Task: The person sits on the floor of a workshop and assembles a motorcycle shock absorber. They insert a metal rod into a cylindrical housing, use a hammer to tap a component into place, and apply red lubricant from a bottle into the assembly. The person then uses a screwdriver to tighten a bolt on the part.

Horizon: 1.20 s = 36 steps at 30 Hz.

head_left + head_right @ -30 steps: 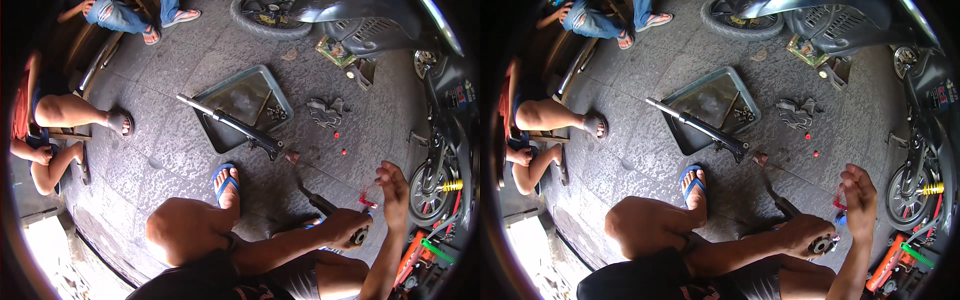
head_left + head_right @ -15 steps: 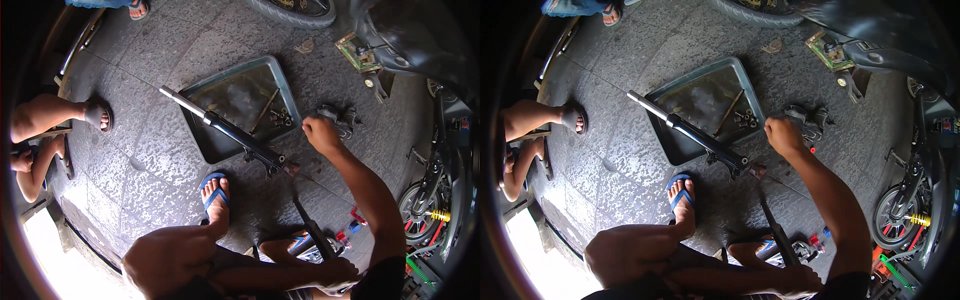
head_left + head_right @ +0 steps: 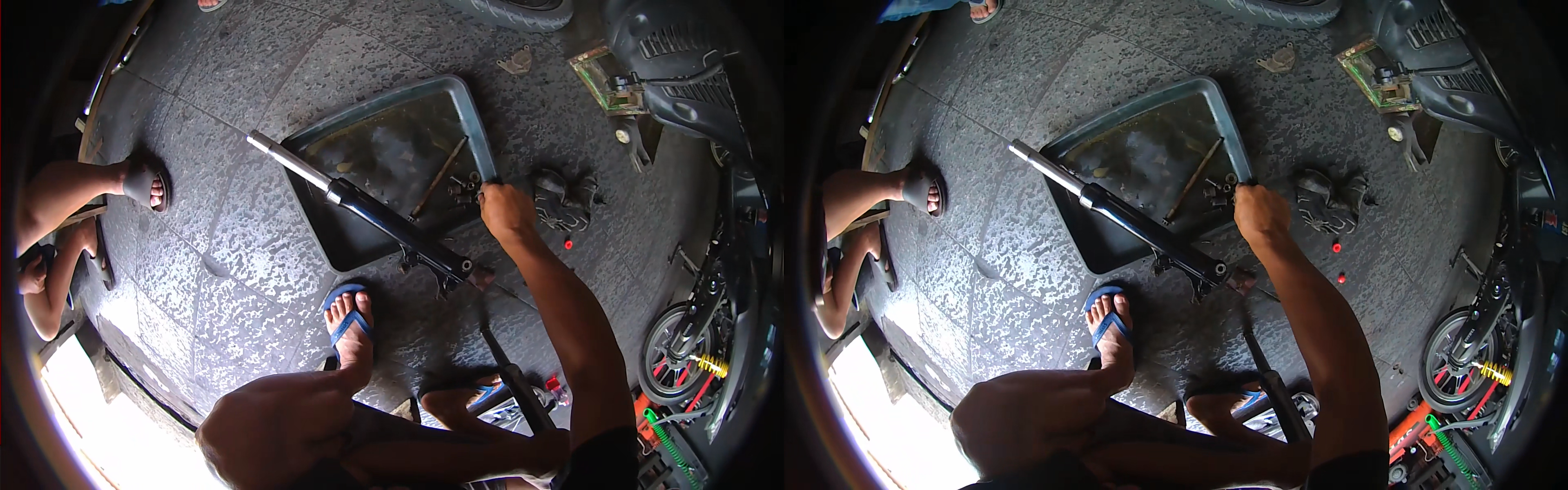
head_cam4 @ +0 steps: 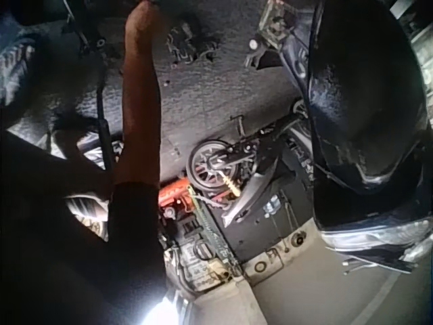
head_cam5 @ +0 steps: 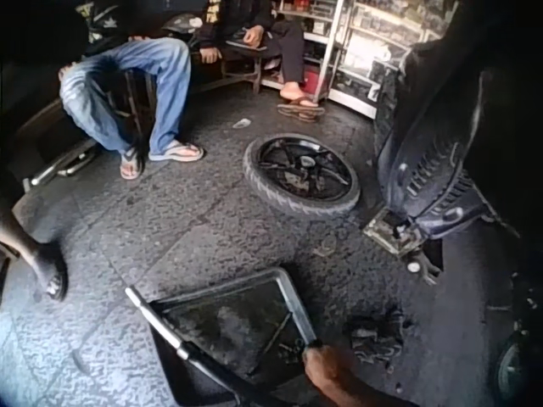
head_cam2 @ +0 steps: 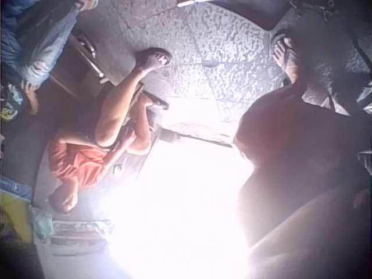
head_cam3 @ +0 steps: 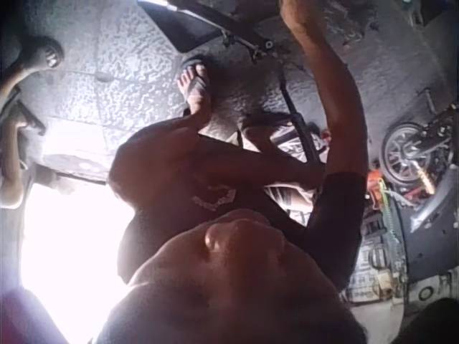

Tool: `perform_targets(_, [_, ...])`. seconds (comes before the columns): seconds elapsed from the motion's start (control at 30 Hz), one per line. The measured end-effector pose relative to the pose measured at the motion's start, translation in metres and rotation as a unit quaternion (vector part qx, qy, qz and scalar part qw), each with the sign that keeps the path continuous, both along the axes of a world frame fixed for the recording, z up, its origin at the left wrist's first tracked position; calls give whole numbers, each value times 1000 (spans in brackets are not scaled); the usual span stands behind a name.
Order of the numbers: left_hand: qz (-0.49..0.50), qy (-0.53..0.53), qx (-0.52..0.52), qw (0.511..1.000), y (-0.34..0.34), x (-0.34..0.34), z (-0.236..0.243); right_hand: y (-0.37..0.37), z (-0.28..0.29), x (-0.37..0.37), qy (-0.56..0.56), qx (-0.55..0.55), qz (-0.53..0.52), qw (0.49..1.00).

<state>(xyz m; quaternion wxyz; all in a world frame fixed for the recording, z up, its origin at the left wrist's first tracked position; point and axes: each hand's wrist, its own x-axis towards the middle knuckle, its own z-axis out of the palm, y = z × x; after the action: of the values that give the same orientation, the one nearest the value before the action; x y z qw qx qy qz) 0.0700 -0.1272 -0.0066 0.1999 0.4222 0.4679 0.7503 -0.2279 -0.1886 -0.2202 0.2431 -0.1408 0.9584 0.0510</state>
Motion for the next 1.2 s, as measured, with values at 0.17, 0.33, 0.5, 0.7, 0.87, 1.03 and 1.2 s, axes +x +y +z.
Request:
perform_targets(0.17, [-3, -6, 3, 1000, 4, -1, -1, -8, 3, 17, -11, -68, 13, 998])
perform_targets(0.33, [-2, -18, 6, 1000, 8, 1, -2, -8, 3, 15, 2, -140, -39, 989])
perform_targets(0.5, [3, -25, 6, 1000, 12, 0, -6, -9, -15, 1, 84, -186, 66, 977])
perform_targets(0.7, [14, -35, 8, 999, 17, -2, -6, -10, -23, -3, 48, -168, 64, 983])
perform_targets(0.87, [42, -44, 2, 998, 18, 0, -2, 35, 33, -15, 61, -267, 79, 958])
perform_targets(1.03, [201, -9, -17, 979, 0, -19, 7, 116, 143, 5, -39, -273, -7, 961])
perform_targets(1.2, [163, -12, -71, 984, -18, -38, 5, 220, 223, 95, -36, -356, -257, 898])
